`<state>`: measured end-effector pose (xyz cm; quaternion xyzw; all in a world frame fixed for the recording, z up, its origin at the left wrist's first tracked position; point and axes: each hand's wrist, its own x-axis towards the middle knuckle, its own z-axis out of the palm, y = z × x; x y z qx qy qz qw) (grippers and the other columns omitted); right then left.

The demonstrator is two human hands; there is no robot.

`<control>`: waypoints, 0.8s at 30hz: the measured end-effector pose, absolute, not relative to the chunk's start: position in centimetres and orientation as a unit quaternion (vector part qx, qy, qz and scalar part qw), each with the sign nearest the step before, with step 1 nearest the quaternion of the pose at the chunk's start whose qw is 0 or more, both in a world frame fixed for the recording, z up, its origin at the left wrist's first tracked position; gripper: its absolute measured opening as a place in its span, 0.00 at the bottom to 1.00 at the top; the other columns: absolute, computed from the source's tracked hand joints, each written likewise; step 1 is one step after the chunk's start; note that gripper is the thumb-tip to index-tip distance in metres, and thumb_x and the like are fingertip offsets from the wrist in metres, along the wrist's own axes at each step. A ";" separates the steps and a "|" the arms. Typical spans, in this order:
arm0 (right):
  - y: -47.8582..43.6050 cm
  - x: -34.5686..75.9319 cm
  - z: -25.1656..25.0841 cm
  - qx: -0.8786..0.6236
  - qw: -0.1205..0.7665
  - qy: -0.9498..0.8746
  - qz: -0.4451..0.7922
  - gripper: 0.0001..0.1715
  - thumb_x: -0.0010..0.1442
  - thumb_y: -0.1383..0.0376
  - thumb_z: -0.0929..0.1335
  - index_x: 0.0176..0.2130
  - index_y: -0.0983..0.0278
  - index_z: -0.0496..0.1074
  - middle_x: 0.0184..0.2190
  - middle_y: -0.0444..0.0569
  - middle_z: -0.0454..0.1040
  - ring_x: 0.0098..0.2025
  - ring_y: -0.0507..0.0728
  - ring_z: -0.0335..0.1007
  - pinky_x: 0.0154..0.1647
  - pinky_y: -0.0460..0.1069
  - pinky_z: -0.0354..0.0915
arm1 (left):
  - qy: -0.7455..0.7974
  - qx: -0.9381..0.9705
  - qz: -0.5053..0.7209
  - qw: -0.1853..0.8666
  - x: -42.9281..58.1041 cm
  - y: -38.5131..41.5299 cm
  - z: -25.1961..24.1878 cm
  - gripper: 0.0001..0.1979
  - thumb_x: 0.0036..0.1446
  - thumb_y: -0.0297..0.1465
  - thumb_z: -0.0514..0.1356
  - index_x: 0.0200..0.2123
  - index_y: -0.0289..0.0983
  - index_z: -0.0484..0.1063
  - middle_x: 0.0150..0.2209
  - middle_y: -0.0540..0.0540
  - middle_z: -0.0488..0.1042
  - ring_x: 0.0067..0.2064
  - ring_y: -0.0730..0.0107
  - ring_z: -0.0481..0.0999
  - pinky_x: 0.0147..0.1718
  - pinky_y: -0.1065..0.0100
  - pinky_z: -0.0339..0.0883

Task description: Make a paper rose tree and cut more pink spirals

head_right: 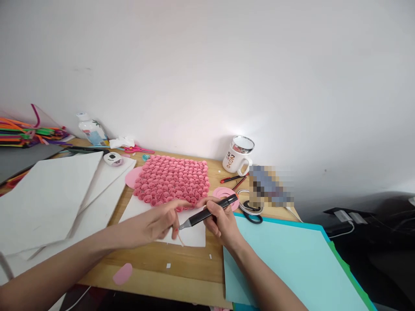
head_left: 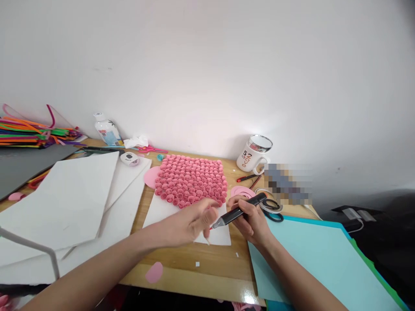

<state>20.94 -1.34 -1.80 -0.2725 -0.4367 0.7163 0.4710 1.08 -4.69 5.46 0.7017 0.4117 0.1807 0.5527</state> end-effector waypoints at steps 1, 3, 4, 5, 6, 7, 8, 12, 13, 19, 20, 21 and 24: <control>-1.1 21.0 -1.8 -0.271 0.466 -0.433 0.723 0.17 0.55 0.54 0.68 0.31 0.66 0.73 0.04 0.32 0.54 0.07 0.43 0.36 0.08 0.39 0.38 | 0.452 0.716 0.193 0.495 0.5 -4.2 5.7 0.34 0.57 0.57 0.40 0.51 0.35 0.61 0.28 0.48 0.70 0.32 0.67 0.70 0.26 0.70 0.60; -0.8 21.3 -2.0 -0.268 0.446 -0.433 0.736 0.19 0.54 0.52 0.68 0.32 0.66 0.74 0.04 0.34 0.56 0.06 0.43 0.38 0.08 0.39 0.39 | 0.565 0.716 0.266 0.314 -0.8 -3.0 6.7 0.29 0.57 0.54 0.47 0.47 0.36 0.66 0.25 0.50 0.69 0.27 0.70 0.68 0.25 0.70 0.58; -0.6 21.4 -2.1 -0.266 0.434 -0.435 0.743 0.20 0.53 0.51 0.68 0.31 0.66 0.74 0.04 0.35 0.57 0.06 0.44 0.40 0.07 0.39 0.40 | 0.615 0.689 0.326 0.202 -1.4 -2.2 7.3 0.24 0.58 0.50 0.49 0.46 0.37 0.67 0.23 0.52 0.67 0.25 0.71 0.66 0.24 0.70 0.56; -0.6 21.5 -2.2 -0.263 0.422 -0.438 0.748 0.22 0.53 0.50 0.68 0.30 0.66 0.74 0.05 0.36 0.60 0.06 0.44 0.42 0.07 0.39 0.40 | 0.644 0.642 0.406 0.085 -2.0 -1.4 8.2 0.20 0.59 0.47 0.52 0.43 0.38 0.68 0.20 0.54 0.64 0.23 0.73 0.64 0.24 0.70 0.54; -0.5 21.5 -2.4 -0.259 0.409 -0.444 0.753 0.23 0.54 0.48 0.67 0.29 0.66 0.74 0.06 0.38 0.62 0.06 0.44 0.45 0.07 0.39 0.42 | 0.640 0.586 0.497 -0.014 -2.4 -0.6 9.2 0.15 0.60 0.43 0.53 0.39 0.38 0.69 0.18 0.56 0.61 0.21 0.75 0.61 0.24 0.70 0.53; -0.5 21.6 -2.5 -0.256 0.397 -0.452 0.757 0.25 0.54 0.47 0.66 0.29 0.66 0.74 0.08 0.40 0.65 0.06 0.45 0.48 0.07 0.39 0.44 | 0.613 0.539 0.574 -0.067 -2.8 0.2 10.3 0.12 0.61 0.39 0.52 0.37 0.38 0.70 0.18 0.56 0.60 0.21 0.77 0.59 0.24 0.71 0.53; -0.5 21.6 -2.7 -0.252 0.386 -0.461 0.758 0.27 0.54 0.45 0.66 0.29 0.66 0.74 0.09 0.42 0.67 0.07 0.46 0.52 0.07 0.39 0.46 | 0.569 0.503 0.644 -0.092 -3.0 0.9 11.4 0.11 0.62 0.36 0.51 0.34 0.38 0.69 0.18 0.56 0.59 0.20 0.79 0.58 0.23 0.72 0.52; -0.8 21.5 -3.2 -0.231 0.366 -0.522 0.735 0.25 0.54 0.47 0.68 0.32 0.67 0.75 0.14 0.45 0.72 0.12 0.48 0.63 0.11 0.41 0.58 | 0.473 0.491 0.731 -0.033 -2.5 2.1 14.1 0.08 0.62 0.30 0.50 0.33 0.36 0.68 0.16 0.59 0.52 0.17 0.82 0.54 0.17 0.73 0.45; -0.9 21.5 -3.1 -0.232 0.366 -0.538 0.723 0.23 0.54 0.49 0.69 0.33 0.67 0.75 0.14 0.45 0.72 0.13 0.48 0.64 0.13 0.41 0.59 | 0.472 0.551 0.688 0.009 -2.3 1.9 14.1 0.05 0.59 0.29 0.54 0.31 0.36 0.69 0.15 0.59 0.53 0.17 0.82 0.52 0.17 0.73 0.46; -1.2 22.2 -1.2 -0.258 0.311 -0.636 0.658 0.14 0.57 0.58 0.70 0.39 0.66 0.76 0.21 0.47 0.75 0.21 0.50 0.70 0.23 0.43 0.67 | 0.415 0.854 0.139 0.282 -3.5 -1.1 8.9 0.09 0.53 0.36 0.62 0.26 0.36 0.73 0.19 0.55 0.66 0.22 0.79 0.63 0.22 0.74 0.53; -1.1 22.4 -1.1 -0.261 0.294 -0.655 0.645 0.14 0.57 0.59 0.70 0.39 0.66 0.76 0.22 0.47 0.75 0.23 0.51 0.71 0.25 0.44 0.68 | 0.419 0.857 0.093 0.286 -3.9 -1.5 7.8 0.08 0.51 0.35 0.63 0.28 0.36 0.73 0.19 0.55 0.66 0.22 0.78 0.64 0.22 0.74 0.52; -1.1 22.6 -1.0 -0.267 0.279 -0.670 0.634 0.14 0.57 0.59 0.70 0.38 0.66 0.76 0.22 0.48 0.75 0.24 0.51 0.71 0.25 0.44 0.68 | 0.416 0.863 0.056 0.281 -4.3 -2.0 6.8 0.08 0.49 0.35 0.66 0.28 0.36 0.73 0.19 0.55 0.66 0.23 0.77 0.65 0.23 0.74 0.52; -1.0 22.8 -1.8 -0.296 0.260 -0.681 0.617 0.15 0.57 0.57 0.69 0.39 0.66 0.76 0.22 0.47 0.73 0.22 0.50 0.69 0.21 0.43 0.66 | 0.405 0.878 -0.023 0.253 -4.6 -2.9 4.7 0.09 0.45 0.32 0.69 0.26 0.37 0.72 0.21 0.53 0.67 0.27 0.73 0.66 0.24 0.73 0.51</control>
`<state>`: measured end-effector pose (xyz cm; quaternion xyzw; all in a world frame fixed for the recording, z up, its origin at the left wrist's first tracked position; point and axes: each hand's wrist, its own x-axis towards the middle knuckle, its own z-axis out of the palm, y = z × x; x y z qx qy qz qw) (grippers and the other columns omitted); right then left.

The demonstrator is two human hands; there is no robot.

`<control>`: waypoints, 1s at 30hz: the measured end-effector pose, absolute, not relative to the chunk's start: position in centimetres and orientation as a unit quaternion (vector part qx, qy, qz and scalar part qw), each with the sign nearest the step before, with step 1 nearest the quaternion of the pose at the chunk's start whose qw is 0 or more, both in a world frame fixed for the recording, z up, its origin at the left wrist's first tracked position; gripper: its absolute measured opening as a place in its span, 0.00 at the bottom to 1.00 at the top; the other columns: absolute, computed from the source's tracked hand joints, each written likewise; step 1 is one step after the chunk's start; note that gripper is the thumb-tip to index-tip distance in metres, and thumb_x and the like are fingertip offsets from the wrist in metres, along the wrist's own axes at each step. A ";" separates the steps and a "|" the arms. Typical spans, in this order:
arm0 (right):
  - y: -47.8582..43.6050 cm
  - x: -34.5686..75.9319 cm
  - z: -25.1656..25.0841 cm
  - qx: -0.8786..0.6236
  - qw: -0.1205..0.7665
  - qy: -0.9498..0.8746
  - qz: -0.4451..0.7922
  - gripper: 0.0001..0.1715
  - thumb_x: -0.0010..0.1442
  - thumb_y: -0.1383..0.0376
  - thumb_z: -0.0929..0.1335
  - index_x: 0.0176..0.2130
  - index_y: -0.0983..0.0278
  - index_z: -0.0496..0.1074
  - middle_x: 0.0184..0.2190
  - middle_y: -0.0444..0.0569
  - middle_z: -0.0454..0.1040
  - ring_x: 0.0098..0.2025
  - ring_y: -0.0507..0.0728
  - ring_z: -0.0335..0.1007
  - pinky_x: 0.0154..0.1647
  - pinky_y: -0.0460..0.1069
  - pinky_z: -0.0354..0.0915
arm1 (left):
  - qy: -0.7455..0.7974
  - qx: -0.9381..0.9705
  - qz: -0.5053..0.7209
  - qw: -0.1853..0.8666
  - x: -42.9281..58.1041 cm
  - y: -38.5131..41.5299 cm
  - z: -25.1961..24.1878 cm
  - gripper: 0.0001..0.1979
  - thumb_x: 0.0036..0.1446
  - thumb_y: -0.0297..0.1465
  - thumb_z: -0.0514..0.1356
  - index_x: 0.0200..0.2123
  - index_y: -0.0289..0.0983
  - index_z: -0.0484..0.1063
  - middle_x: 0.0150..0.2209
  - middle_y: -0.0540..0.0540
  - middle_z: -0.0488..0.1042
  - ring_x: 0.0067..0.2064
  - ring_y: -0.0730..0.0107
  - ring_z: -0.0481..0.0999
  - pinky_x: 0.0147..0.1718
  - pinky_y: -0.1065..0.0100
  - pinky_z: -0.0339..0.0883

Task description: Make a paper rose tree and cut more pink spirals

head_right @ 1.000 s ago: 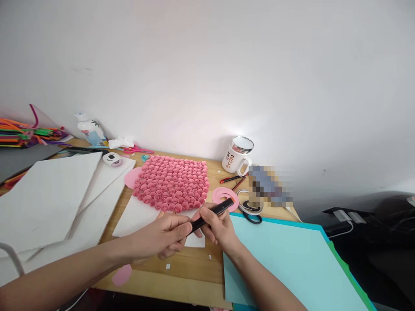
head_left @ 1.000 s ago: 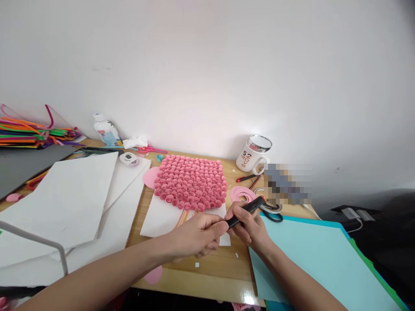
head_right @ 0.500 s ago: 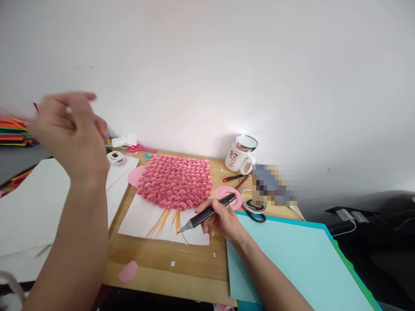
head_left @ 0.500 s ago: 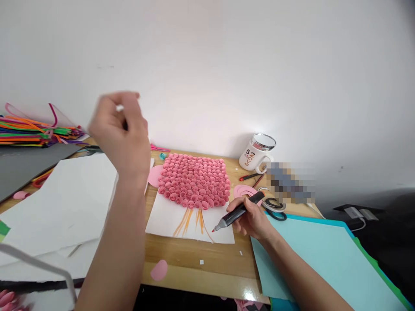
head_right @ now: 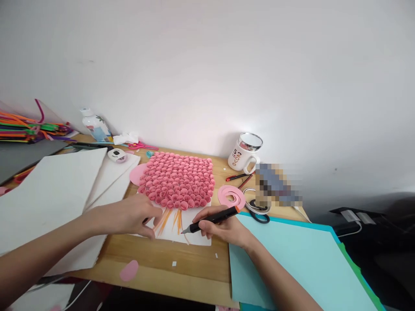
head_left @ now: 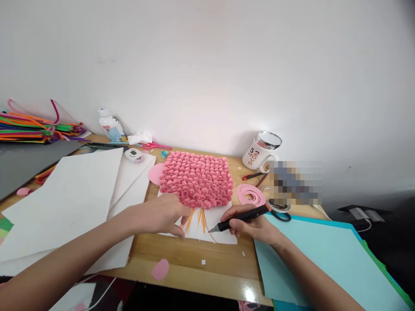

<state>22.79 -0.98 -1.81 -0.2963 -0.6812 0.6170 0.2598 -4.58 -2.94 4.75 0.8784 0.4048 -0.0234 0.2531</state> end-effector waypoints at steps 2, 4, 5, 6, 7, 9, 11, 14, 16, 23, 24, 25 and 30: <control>-0.9 22.7 -2.5 -0.313 0.261 -0.687 0.601 0.17 0.57 0.56 0.68 0.40 0.66 0.75 0.23 0.47 0.73 0.22 0.50 0.67 0.20 0.43 0.64 | 0.410 0.875 -0.062 0.250 -4.4 -3.2 4.0 0.10 0.44 0.31 0.69 0.24 0.36 0.70 0.23 0.52 0.68 0.29 0.71 0.67 0.24 0.73 0.50; -0.7 22.6 -2.9 -0.320 0.264 -0.707 0.572 0.18 0.58 0.55 0.68 0.40 0.66 0.75 0.23 0.48 0.73 0.24 0.51 0.67 0.22 0.43 0.65 | 0.416 0.867 -0.078 0.263 -4.1 -3.1 3.6 0.10 0.44 0.31 0.69 0.23 0.36 0.69 0.24 0.52 0.69 0.29 0.71 0.68 0.24 0.73 0.50; -0.7 22.6 -3.0 -0.321 0.263 -0.717 0.560 0.17 0.58 0.55 0.68 0.38 0.67 0.75 0.24 0.48 0.74 0.25 0.51 0.68 0.24 0.44 0.66 | 0.417 0.863 -0.079 0.273 -4.1 -3.0 3.5 0.11 0.45 0.31 0.69 0.23 0.36 0.69 0.24 0.52 0.69 0.29 0.71 0.68 0.24 0.73 0.50; -0.6 22.6 -3.0 -0.321 0.260 -0.723 0.554 0.17 0.57 0.55 0.68 0.37 0.67 0.76 0.24 0.48 0.74 0.26 0.52 0.69 0.25 0.44 0.67 | 0.418 0.859 -0.079 0.285 -4.1 -2.8 3.4 0.11 0.45 0.32 0.68 0.23 0.36 0.69 0.24 0.52 0.70 0.30 0.71 0.68 0.24 0.73 0.50; -0.5 22.6 -3.0 -0.319 0.253 -0.725 0.556 0.17 0.57 0.55 0.68 0.37 0.67 0.76 0.24 0.48 0.75 0.26 0.52 0.70 0.26 0.45 0.67 | 0.417 0.855 -0.078 0.298 -4.2 -2.7 3.3 0.11 0.46 0.32 0.68 0.23 0.36 0.69 0.24 0.52 0.70 0.29 0.71 0.68 0.24 0.73 0.50; -0.4 22.8 -3.0 -0.306 0.229 -0.722 0.577 0.16 0.57 0.56 0.69 0.35 0.67 0.76 0.22 0.48 0.75 0.23 0.52 0.70 0.24 0.44 0.67 | 0.416 0.847 -0.074 0.322 -4.4 -2.4 3.1 0.11 0.48 0.33 0.67 0.23 0.36 0.68 0.23 0.53 0.70 0.28 0.72 0.67 0.23 0.72 0.49; -0.3 23.0 -3.0 -0.289 0.210 -0.717 0.599 0.16 0.57 0.57 0.68 0.34 0.67 0.77 0.20 0.47 0.74 0.21 0.51 0.69 0.21 0.44 0.66 | 0.414 0.841 -0.066 0.343 -4.6 -2.1 2.9 0.11 0.48 0.34 0.67 0.23 0.36 0.68 0.22 0.53 0.70 0.27 0.73 0.67 0.23 0.72 0.48; -0.2 23.1 -3.1 -0.297 0.229 -0.721 0.583 0.14 0.57 0.58 0.69 0.36 0.67 0.77 0.24 0.49 0.77 0.23 0.52 0.71 0.23 0.45 0.67 | 0.410 0.834 -0.050 0.367 -4.8 -2.0 2.6 0.11 0.48 0.34 0.67 0.23 0.36 0.68 0.22 0.54 0.70 0.26 0.73 0.67 0.23 0.72 0.49; -0.1 23.1 -3.2 -0.309 0.243 -0.725 0.566 0.13 0.56 0.59 0.69 0.37 0.66 0.77 0.28 0.50 0.78 0.26 0.52 0.71 0.26 0.45 0.68 | 0.411 0.830 -0.046 0.375 -4.8 -1.9 2.4 0.12 0.48 0.33 0.67 0.22 0.36 0.67 0.22 0.54 0.70 0.26 0.74 0.67 0.23 0.72 0.49; 0.0 23.3 -3.2 -0.300 0.225 -0.716 0.589 0.12 0.57 0.61 0.69 0.36 0.67 0.77 0.24 0.48 0.77 0.23 0.51 0.71 0.23 0.43 0.67 | 0.410 0.836 -0.047 0.362 -4.8 -2.0 2.4 0.13 0.47 0.30 0.68 0.21 0.35 0.65 0.21 0.54 0.68 0.25 0.74 0.65 0.23 0.72 0.49; 0.1 23.3 -3.2 -0.307 0.234 -0.718 0.580 0.11 0.56 0.61 0.69 0.37 0.67 0.77 0.26 0.49 0.77 0.24 0.51 0.71 0.24 0.44 0.67 | 0.410 0.839 -0.044 0.356 -4.7 -2.0 2.4 0.13 0.47 0.30 0.67 0.21 0.35 0.65 0.21 0.54 0.67 0.26 0.74 0.65 0.24 0.72 0.49; 0.1 23.3 -3.2 -0.310 0.236 -0.719 0.576 0.11 0.56 0.61 0.69 0.37 0.67 0.76 0.26 0.49 0.77 0.25 0.51 0.71 0.25 0.44 0.67 | 0.411 0.841 -0.043 0.351 -4.7 -2.1 2.4 0.13 0.47 0.30 0.67 0.20 0.35 0.65 0.21 0.54 0.67 0.26 0.74 0.65 0.24 0.72 0.49; 0.1 23.3 -3.1 -0.298 0.194 -0.707 0.612 0.12 0.57 0.60 0.69 0.33 0.68 0.76 0.19 0.46 0.74 0.19 0.50 0.68 0.19 0.42 0.63 | 0.405 0.841 -0.029 0.357 -4.9 -2.1 2.0 0.12 0.47 0.30 0.67 0.21 0.35 0.65 0.21 0.54 0.67 0.24 0.75 0.64 0.23 0.72 0.49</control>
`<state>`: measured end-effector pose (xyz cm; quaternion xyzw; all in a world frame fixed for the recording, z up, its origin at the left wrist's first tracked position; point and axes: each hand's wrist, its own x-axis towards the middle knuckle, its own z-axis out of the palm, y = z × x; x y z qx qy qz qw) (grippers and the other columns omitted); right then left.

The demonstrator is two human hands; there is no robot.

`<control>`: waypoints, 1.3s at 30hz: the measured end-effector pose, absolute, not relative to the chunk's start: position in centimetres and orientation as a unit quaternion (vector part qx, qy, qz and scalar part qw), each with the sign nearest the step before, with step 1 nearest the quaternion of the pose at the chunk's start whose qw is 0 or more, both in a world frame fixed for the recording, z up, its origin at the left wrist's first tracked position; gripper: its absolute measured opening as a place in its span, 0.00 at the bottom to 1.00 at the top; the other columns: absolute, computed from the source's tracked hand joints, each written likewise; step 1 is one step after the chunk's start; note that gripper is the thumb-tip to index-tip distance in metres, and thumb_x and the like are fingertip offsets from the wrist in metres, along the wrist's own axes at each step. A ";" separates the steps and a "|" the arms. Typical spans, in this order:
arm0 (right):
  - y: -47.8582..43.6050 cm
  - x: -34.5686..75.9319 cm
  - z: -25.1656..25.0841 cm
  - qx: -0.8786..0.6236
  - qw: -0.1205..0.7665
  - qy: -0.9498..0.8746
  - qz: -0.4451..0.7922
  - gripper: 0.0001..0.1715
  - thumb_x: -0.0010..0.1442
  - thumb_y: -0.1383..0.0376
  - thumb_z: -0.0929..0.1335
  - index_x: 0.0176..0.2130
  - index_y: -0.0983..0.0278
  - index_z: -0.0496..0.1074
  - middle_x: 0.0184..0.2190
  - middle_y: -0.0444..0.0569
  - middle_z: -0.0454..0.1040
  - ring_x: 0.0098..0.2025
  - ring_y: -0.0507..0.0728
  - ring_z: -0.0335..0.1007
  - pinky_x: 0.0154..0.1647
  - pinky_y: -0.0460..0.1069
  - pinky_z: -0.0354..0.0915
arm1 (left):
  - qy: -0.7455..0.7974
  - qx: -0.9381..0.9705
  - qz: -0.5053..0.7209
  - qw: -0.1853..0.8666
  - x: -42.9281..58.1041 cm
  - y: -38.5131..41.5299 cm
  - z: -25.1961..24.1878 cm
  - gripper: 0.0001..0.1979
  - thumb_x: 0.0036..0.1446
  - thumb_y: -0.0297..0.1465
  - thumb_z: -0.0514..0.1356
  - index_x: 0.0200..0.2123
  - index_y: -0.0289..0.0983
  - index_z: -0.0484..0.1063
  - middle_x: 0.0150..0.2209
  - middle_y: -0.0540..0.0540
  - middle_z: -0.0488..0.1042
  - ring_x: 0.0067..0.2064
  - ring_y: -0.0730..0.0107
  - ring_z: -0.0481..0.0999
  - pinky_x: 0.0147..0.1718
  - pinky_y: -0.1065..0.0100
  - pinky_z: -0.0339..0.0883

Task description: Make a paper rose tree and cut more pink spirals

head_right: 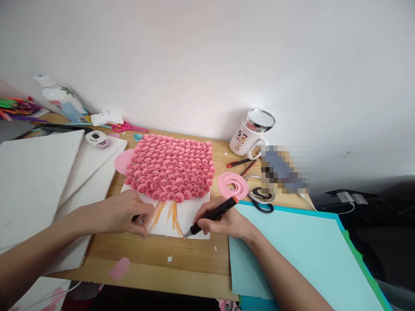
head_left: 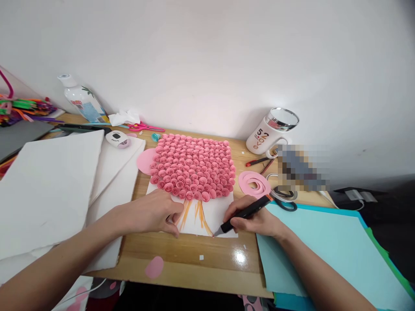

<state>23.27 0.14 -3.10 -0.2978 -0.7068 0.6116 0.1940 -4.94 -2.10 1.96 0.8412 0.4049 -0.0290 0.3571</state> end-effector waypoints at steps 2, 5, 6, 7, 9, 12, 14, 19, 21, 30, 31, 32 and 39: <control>0.1 23.2 -3.0 -0.314 0.220 -0.708 0.593 0.12 0.57 0.60 0.69 0.35 0.67 0.76 0.22 0.47 0.75 0.20 0.49 0.66 0.19 0.42 0.62 | 0.402 0.840 -0.016 0.363 -5.0 -2.1 1.7 0.13 0.48 0.32 0.67 0.20 0.35 0.65 0.20 0.55 0.67 0.24 0.76 0.64 0.23 0.72 0.49; 0.1 23.0 -2.9 -0.327 0.245 -0.710 0.574 0.11 0.56 0.61 0.69 0.36 0.66 0.76 0.24 0.47 0.75 0.20 0.48 0.64 0.19 0.42 0.61 | 0.404 0.836 -0.009 0.371 -5.1 -2.0 1.4 0.14 0.46 0.31 0.67 0.20 0.35 0.64 0.20 0.55 0.66 0.24 0.77 0.64 0.23 0.73 0.49; 0.1 23.0 -2.9 -0.321 0.240 -0.707 0.583 0.11 0.56 0.61 0.69 0.35 0.66 0.77 0.23 0.47 0.74 0.19 0.48 0.63 0.18 0.42 0.61 | 0.404 0.835 -0.009 0.374 -5.1 -2.0 1.4 0.14 0.46 0.31 0.67 0.20 0.35 0.64 0.20 0.55 0.66 0.24 0.77 0.63 0.23 0.73 0.48; 0.1 22.9 -2.9 -0.314 0.233 -0.702 0.595 0.11 0.56 0.60 0.69 0.34 0.66 0.77 0.21 0.46 0.73 0.19 0.49 0.63 0.18 0.42 0.61 | 0.404 0.834 -0.009 0.376 -5.1 -2.0 1.3 0.14 0.47 0.31 0.67 0.19 0.35 0.64 0.20 0.55 0.65 0.24 0.77 0.63 0.22 0.72 0.48; 0.0 22.9 -2.9 -0.309 0.227 -0.696 0.607 0.12 0.56 0.59 0.69 0.34 0.66 0.77 0.19 0.45 0.72 0.18 0.48 0.62 0.17 0.43 0.60 | 0.403 0.835 -0.008 0.375 -5.1 -2.0 1.3 0.14 0.48 0.33 0.66 0.20 0.35 0.65 0.20 0.55 0.65 0.24 0.76 0.63 0.22 0.72 0.48; 0.0 22.8 -2.9 -0.327 0.246 -0.700 0.585 0.13 0.56 0.59 0.69 0.38 0.65 0.76 0.24 0.47 0.74 0.20 0.48 0.63 0.18 0.43 0.60 | 0.400 0.840 -0.008 0.368 -5.1 -2.0 1.2 0.13 0.49 0.34 0.65 0.20 0.36 0.67 0.20 0.55 0.65 0.24 0.75 0.64 0.22 0.72 0.48; 0.0 22.7 -2.8 -0.329 0.246 -0.702 0.582 0.12 0.56 0.59 0.69 0.38 0.65 0.76 0.25 0.47 0.74 0.21 0.49 0.64 0.20 0.43 0.61 | 0.402 0.840 -0.012 0.363 -5.1 -2.0 1.2 0.12 0.48 0.34 0.66 0.21 0.36 0.68 0.20 0.55 0.66 0.24 0.75 0.64 0.22 0.72 0.48; -0.1 22.6 -2.7 -0.332 0.246 -0.699 0.584 0.12 0.56 0.60 0.69 0.36 0.66 0.76 0.24 0.47 0.74 0.21 0.49 0.64 0.19 0.43 0.60 | 0.409 0.836 -0.027 0.366 -5.1 -1.9 1.3 0.11 0.46 0.32 0.68 0.21 0.36 0.68 0.21 0.54 0.68 0.25 0.74 0.65 0.23 0.73 0.48; -0.1 22.6 -2.8 -0.331 0.250 -0.699 0.583 0.12 0.56 0.60 0.69 0.36 0.66 0.76 0.24 0.47 0.75 0.21 0.49 0.64 0.19 0.43 0.60 | 0.411 0.836 -0.020 0.363 -5.1 -2.0 1.3 0.12 0.46 0.32 0.68 0.21 0.36 0.68 0.21 0.54 0.66 0.25 0.74 0.65 0.23 0.72 0.48; -0.1 22.8 -3.2 -0.311 0.236 -0.714 0.581 0.13 0.56 0.59 0.70 0.36 0.66 0.77 0.24 0.48 0.77 0.24 0.52 0.71 0.24 0.44 0.67 | 0.407 0.839 -0.016 0.361 -5.1 -2.0 1.0 0.13 0.48 0.36 0.66 0.21 0.36 0.67 0.20 0.54 0.66 0.24 0.75 0.64 0.22 0.72 0.48; -0.1 22.8 -3.3 -0.312 0.236 -0.715 0.580 0.13 0.56 0.59 0.70 0.36 0.66 0.77 0.24 0.49 0.77 0.24 0.52 0.71 0.24 0.45 0.68 | 0.408 0.838 -0.018 0.362 -5.1 -2.0 1.1 0.13 0.48 0.35 0.66 0.21 0.36 0.67 0.20 0.54 0.66 0.24 0.75 0.64 0.22 0.72 0.48; -0.1 22.8 -3.2 -0.312 0.237 -0.716 0.578 0.13 0.56 0.59 0.70 0.36 0.66 0.77 0.25 0.49 0.78 0.24 0.52 0.71 0.24 0.45 0.68 | 0.409 0.837 -0.020 0.362 -5.1 -2.0 1.1 0.13 0.48 0.35 0.66 0.21 0.36 0.67 0.20 0.54 0.66 0.24 0.75 0.64 0.22 0.72 0.48; -0.1 22.9 -3.2 -0.306 0.231 -0.714 0.586 0.13 0.56 0.60 0.70 0.37 0.66 0.77 0.26 0.49 0.78 0.25 0.52 0.71 0.25 0.44 0.68 | 0.422 0.830 -0.044 0.361 -4.9 -2.0 1.5 0.12 0.46 0.32 0.68 0.21 0.36 0.68 0.21 0.54 0.69 0.25 0.74 0.66 0.23 0.72 0.48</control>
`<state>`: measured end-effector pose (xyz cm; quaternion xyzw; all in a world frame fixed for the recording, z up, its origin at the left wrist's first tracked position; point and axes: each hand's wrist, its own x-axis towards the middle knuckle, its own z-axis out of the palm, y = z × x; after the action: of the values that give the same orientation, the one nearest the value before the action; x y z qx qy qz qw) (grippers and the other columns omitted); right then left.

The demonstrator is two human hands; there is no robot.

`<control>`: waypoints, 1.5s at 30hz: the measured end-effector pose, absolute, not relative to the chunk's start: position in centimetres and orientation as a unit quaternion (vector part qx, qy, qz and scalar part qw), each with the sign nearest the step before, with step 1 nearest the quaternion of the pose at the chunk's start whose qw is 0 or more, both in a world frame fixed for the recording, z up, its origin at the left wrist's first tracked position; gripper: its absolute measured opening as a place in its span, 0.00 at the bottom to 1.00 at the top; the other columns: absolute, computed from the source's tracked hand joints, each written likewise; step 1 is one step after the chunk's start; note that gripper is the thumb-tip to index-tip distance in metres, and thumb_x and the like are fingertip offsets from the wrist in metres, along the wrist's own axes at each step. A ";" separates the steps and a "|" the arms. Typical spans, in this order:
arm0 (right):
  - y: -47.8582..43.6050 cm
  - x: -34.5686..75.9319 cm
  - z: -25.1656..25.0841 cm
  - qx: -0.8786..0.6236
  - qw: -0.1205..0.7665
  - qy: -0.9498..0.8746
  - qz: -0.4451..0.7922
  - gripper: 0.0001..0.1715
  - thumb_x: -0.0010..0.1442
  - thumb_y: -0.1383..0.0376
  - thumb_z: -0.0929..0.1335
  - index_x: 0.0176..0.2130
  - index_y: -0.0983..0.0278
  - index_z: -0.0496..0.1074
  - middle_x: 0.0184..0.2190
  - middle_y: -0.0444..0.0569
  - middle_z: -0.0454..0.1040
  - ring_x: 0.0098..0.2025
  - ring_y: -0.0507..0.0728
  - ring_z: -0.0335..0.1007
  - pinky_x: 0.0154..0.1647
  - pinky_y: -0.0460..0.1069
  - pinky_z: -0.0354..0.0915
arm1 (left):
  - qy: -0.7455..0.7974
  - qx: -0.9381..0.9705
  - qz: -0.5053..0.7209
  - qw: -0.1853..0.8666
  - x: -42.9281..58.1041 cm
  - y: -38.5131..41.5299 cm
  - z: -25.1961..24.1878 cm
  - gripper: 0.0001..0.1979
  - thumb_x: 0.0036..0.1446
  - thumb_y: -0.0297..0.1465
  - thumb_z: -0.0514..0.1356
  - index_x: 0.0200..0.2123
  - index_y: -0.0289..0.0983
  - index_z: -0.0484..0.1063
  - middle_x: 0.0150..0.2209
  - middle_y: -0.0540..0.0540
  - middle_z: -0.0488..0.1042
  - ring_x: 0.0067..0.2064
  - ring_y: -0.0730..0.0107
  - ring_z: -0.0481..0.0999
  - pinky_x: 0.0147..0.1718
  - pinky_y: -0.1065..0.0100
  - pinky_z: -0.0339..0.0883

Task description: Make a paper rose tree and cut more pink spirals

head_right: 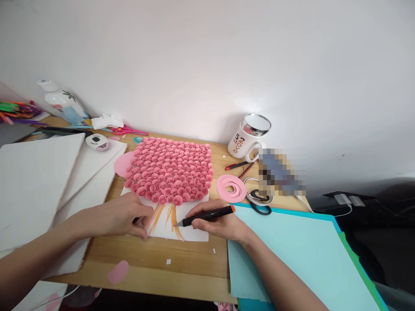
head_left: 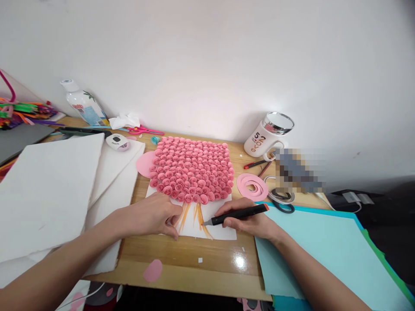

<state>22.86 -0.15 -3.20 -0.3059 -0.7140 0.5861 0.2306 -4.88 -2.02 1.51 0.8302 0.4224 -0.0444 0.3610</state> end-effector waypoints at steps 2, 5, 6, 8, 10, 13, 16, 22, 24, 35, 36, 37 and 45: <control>-0.1 22.9 -3.2 -0.300 0.226 -0.713 0.592 0.12 0.56 0.60 0.70 0.37 0.66 0.77 0.26 0.49 0.78 0.25 0.52 0.71 0.25 0.44 0.68 | 0.422 0.830 -0.045 0.361 -4.9 -2.0 1.5 0.12 0.46 0.33 0.68 0.21 0.36 0.67 0.20 0.54 0.69 0.25 0.74 0.66 0.23 0.72 0.48; -0.1 22.9 -3.3 -0.303 0.237 -0.717 0.581 0.12 0.56 0.60 0.70 0.37 0.66 0.77 0.27 0.49 0.78 0.26 0.52 0.72 0.26 0.44 0.68 | 0.421 0.829 -0.035 0.367 -4.8 -2.0 1.5 0.13 0.46 0.32 0.68 0.20 0.36 0.66 0.19 0.54 0.68 0.24 0.74 0.65 0.22 0.72 0.47; -0.2 22.8 -3.3 -0.303 0.235 -0.717 0.581 0.12 0.56 0.60 0.70 0.37 0.66 0.77 0.27 0.50 0.78 0.26 0.52 0.72 0.26 0.44 0.68 | 0.421 0.829 -0.032 0.368 -4.8 -2.0 1.5 0.14 0.46 0.32 0.68 0.20 0.35 0.66 0.19 0.55 0.68 0.24 0.75 0.65 0.22 0.72 0.47; -0.2 22.8 -3.3 -0.302 0.227 -0.712 0.591 0.12 0.56 0.60 0.70 0.37 0.67 0.77 0.26 0.49 0.78 0.25 0.52 0.72 0.25 0.44 0.68 | 0.420 0.829 -0.030 0.367 -4.8 -2.0 1.5 0.14 0.46 0.33 0.68 0.20 0.36 0.66 0.19 0.55 0.67 0.23 0.75 0.65 0.22 0.72 0.47; -0.2 22.8 -3.3 -0.307 0.228 -0.708 0.594 0.13 0.56 0.60 0.70 0.37 0.67 0.77 0.25 0.50 0.78 0.25 0.52 0.72 0.25 0.44 0.69 | 0.420 0.832 -0.035 0.361 -4.8 -2.0 1.5 0.13 0.46 0.33 0.68 0.20 0.36 0.67 0.19 0.55 0.68 0.24 0.75 0.65 0.22 0.72 0.48; -0.1 22.8 -3.4 -0.305 0.228 -0.704 0.599 0.14 0.55 0.59 0.71 0.36 0.68 0.77 0.25 0.50 0.78 0.24 0.51 0.72 0.24 0.44 0.69 | 0.418 0.837 -0.039 0.351 -4.9 -2.0 1.4 0.12 0.45 0.33 0.68 0.21 0.36 0.68 0.19 0.55 0.68 0.24 0.75 0.66 0.22 0.73 0.48; -0.1 22.9 -3.3 -0.296 0.220 -0.701 0.610 0.14 0.56 0.59 0.70 0.36 0.68 0.78 0.23 0.49 0.78 0.24 0.51 0.72 0.24 0.43 0.69 | 0.416 0.840 -0.041 0.347 -5.0 -2.0 1.2 0.13 0.46 0.33 0.68 0.21 0.35 0.67 0.19 0.55 0.68 0.23 0.76 0.65 0.21 0.73 0.47; 0.0 23.1 -3.4 -0.288 0.207 -0.697 0.623 0.14 0.55 0.60 0.70 0.36 0.68 0.78 0.22 0.49 0.77 0.24 0.51 0.73 0.23 0.42 0.68 | 0.413 0.843 -0.038 0.342 -4.9 -2.0 1.4 0.14 0.45 0.33 0.68 0.20 0.35 0.67 0.19 0.55 0.68 0.23 0.76 0.65 0.22 0.73 0.48; 0.0 23.2 -3.5 -0.293 0.208 -0.699 0.619 0.13 0.55 0.60 0.71 0.37 0.68 0.78 0.23 0.49 0.78 0.25 0.51 0.73 0.24 0.43 0.68 | 0.414 0.842 -0.041 0.342 -4.9 -2.0 1.4 0.13 0.45 0.33 0.69 0.20 0.35 0.67 0.19 0.55 0.69 0.23 0.76 0.66 0.22 0.73 0.49; 0.2 23.2 -3.2 -0.287 0.186 -0.692 0.635 0.13 0.55 0.60 0.70 0.34 0.69 0.78 0.21 0.49 0.76 0.21 0.50 0.70 0.20 0.42 0.66 | 0.424 0.836 -0.061 0.342 -4.7 -2.0 1.6 0.13 0.46 0.32 0.69 0.21 0.34 0.66 0.20 0.55 0.70 0.25 0.76 0.66 0.23 0.74 0.49; 0.3 23.2 -3.2 -0.287 0.184 -0.692 0.636 0.13 0.55 0.61 0.70 0.33 0.69 0.77 0.20 0.48 0.76 0.20 0.50 0.70 0.19 0.42 0.65 | 0.425 0.835 -0.064 0.342 -4.7 -2.0 1.6 0.14 0.45 0.32 0.69 0.21 0.34 0.66 0.20 0.54 0.70 0.25 0.76 0.66 0.23 0.73 0.48; 0.3 23.2 -3.2 -0.288 0.187 -0.692 0.634 0.13 0.55 0.60 0.70 0.33 0.69 0.77 0.20 0.48 0.76 0.20 0.50 0.69 0.19 0.42 0.65 | 0.426 0.835 -0.065 0.342 -4.7 -2.0 1.5 0.14 0.45 0.32 0.69 0.21 0.34 0.66 0.20 0.54 0.70 0.24 0.76 0.66 0.23 0.73 0.48; 0.3 23.2 -3.2 -0.291 0.182 -0.691 0.636 0.11 0.54 0.63 0.69 0.31 0.70 0.76 0.18 0.46 0.74 0.19 0.49 0.67 0.19 0.41 0.64 | 0.423 0.834 -0.052 0.350 -4.7 -2.0 1.5 0.14 0.45 0.32 0.69 0.20 0.35 0.66 0.20 0.55 0.69 0.24 0.76 0.65 0.22 0.73 0.47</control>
<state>23.21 0.35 -3.17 -0.2911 -0.6910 0.6361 0.1821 -4.74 -2.00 1.54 0.8342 0.4229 -0.0519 0.3502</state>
